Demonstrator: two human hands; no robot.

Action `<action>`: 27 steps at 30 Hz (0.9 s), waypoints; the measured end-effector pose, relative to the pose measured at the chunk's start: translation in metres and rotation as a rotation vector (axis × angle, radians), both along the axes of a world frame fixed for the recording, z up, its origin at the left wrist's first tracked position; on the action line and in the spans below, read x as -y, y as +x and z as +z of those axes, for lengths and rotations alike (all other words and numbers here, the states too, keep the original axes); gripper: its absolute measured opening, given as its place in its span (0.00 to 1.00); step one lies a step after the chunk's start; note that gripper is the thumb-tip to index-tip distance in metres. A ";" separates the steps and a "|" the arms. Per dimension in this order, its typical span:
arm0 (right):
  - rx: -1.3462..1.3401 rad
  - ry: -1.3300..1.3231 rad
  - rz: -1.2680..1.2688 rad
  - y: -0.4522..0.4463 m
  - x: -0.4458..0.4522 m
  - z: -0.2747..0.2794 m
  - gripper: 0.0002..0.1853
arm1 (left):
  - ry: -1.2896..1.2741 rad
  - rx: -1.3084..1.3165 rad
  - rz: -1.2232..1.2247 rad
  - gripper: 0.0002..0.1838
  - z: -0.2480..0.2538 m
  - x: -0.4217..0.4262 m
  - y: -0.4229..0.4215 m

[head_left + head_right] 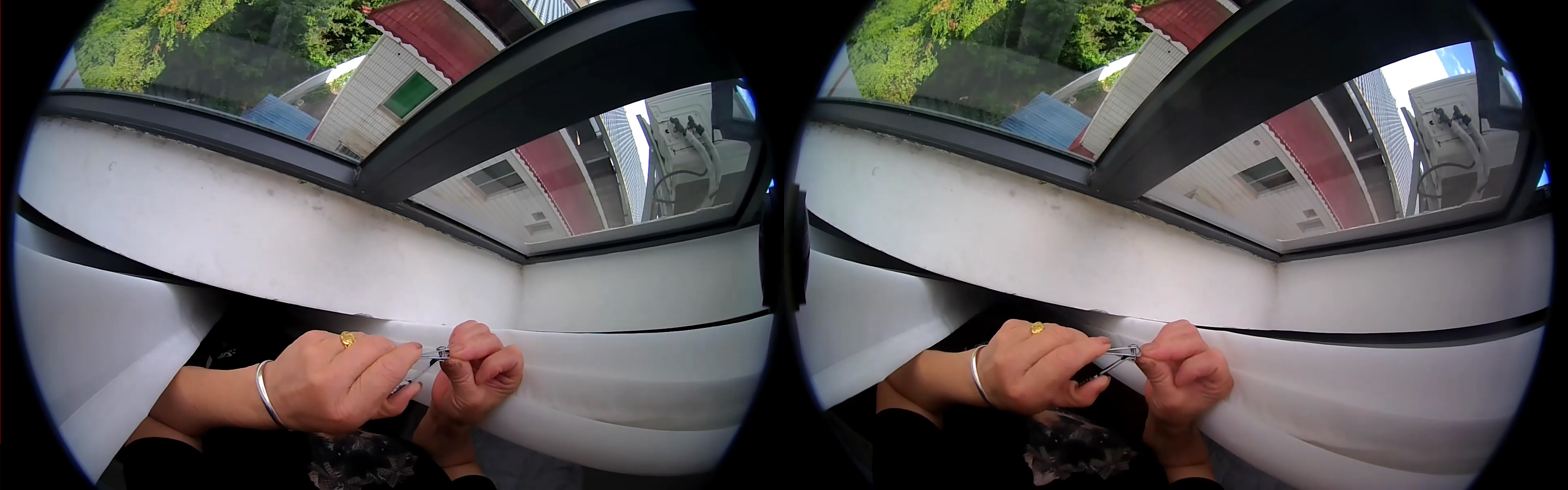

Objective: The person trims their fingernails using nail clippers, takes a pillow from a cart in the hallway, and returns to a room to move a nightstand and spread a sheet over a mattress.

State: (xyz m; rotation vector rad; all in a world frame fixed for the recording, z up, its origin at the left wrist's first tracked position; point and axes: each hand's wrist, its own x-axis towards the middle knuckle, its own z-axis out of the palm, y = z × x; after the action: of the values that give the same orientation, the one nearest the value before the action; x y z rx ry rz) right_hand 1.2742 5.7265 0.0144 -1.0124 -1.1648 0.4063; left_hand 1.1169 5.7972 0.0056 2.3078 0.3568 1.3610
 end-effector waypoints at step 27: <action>0.134 -0.017 -0.005 0.005 -0.005 -0.001 0.21 | 0.111 -0.013 0.082 0.13 -0.005 -0.007 0.007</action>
State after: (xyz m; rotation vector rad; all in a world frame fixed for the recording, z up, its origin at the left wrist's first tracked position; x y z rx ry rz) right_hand 1.2788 5.7317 0.0137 -1.0701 -1.2807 0.3488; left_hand 1.1234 5.8039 0.0007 2.4172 0.3930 1.4390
